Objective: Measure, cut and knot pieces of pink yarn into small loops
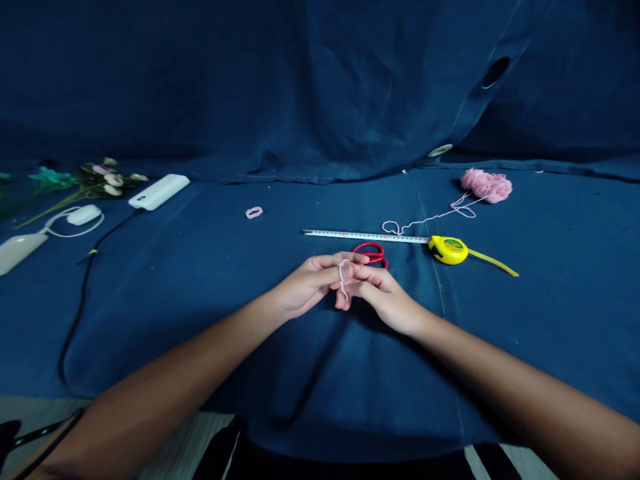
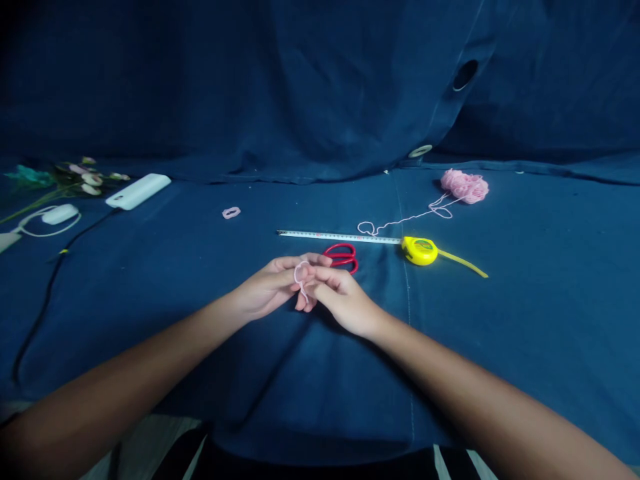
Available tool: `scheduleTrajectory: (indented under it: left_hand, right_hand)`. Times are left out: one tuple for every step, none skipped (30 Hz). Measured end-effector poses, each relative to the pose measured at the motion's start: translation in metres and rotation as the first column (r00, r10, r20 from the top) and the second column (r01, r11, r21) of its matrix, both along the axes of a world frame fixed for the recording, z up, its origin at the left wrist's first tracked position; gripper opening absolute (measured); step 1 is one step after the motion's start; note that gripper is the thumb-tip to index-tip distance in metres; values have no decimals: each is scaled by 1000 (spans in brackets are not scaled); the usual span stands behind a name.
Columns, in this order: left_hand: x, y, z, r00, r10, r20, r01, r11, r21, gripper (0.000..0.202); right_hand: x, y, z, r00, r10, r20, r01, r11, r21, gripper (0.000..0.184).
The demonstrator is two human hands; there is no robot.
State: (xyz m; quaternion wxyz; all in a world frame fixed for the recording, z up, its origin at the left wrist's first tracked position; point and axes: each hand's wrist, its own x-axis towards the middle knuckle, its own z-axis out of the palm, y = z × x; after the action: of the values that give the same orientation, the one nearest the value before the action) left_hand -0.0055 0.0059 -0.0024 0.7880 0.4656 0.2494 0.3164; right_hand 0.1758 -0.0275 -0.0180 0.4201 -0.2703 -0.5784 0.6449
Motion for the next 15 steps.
scheduleTrajectory:
  left_hand:
    - [0,0,0,1000,8,-5,-8,1000,5,27]
    - [1,-1,1,1000,19,-8,-18,1000,8,26]
    - [1,-1,1,1000,29,-12,-29,1000,11,24]
    - [2,-1,1,999,40,-15,-40,999,13,23]
    - [2,-1,1,999,49,-15,-48,999,16,22]
    - [2,-1,1,999,53,-14,-53,998,21,21]
    - [2,-1,1,999,51,-13,-51,998,26,21]
    - [2,-1,0,999,45,-10,-44,999,31,22]
    - [1,0,0,999,36,-6,-36,999,35,23]
    - [1,0,-1,1000,25,0,-25,999,36,24]
    - [1,1,-2,1000,10,4,-10,999,34,26]
    - [0,1,-2,1000,-5,9,5,1000,29,28]
    - [0,1,-3,1000,-17,12,16,1000,22,30]
    - [-1,2,-3,1000,-23,14,23,1000,16,31]
    - [-1,2,-3,1000,-23,15,23,1000,11,31]
  right_hand:
    - [0,0,0,1000,1,-7,-1,1000,-3,23]
    - [-1,0,0,1000,-1,-16,1,1000,-6,22]
    - [-1,-1,0,1000,-8,-25,7,1000,-11,21]
    - [-2,-1,0,999,-15,-31,15,1000,-17,20]
    - [-2,-1,0,999,-25,-35,24,999,-24,21]
    - [-3,-2,-1,999,-37,-33,36,999,-30,21]
    - [-3,-2,-2,999,-47,-25,46,998,-34,22]
    - [-4,-2,-2,998,-57,-15,56,998,-35,23]
    - [-4,-2,-3,998,-63,-6,63,997,-32,23]
    - [-4,-2,-3,998,-67,1,67,997,-27,24]
    - [-4,-2,-3,998,-68,7,68,997,-21,26]
    - [-4,-2,-3,998,-65,13,65,998,-16,28]
    - [-3,-2,-2,998,-62,18,62,998,-11,31]
    - [-3,-1,-2,998,-60,22,60,998,-9,32]
    - [-3,-1,-1,998,-58,26,58,998,-9,33]
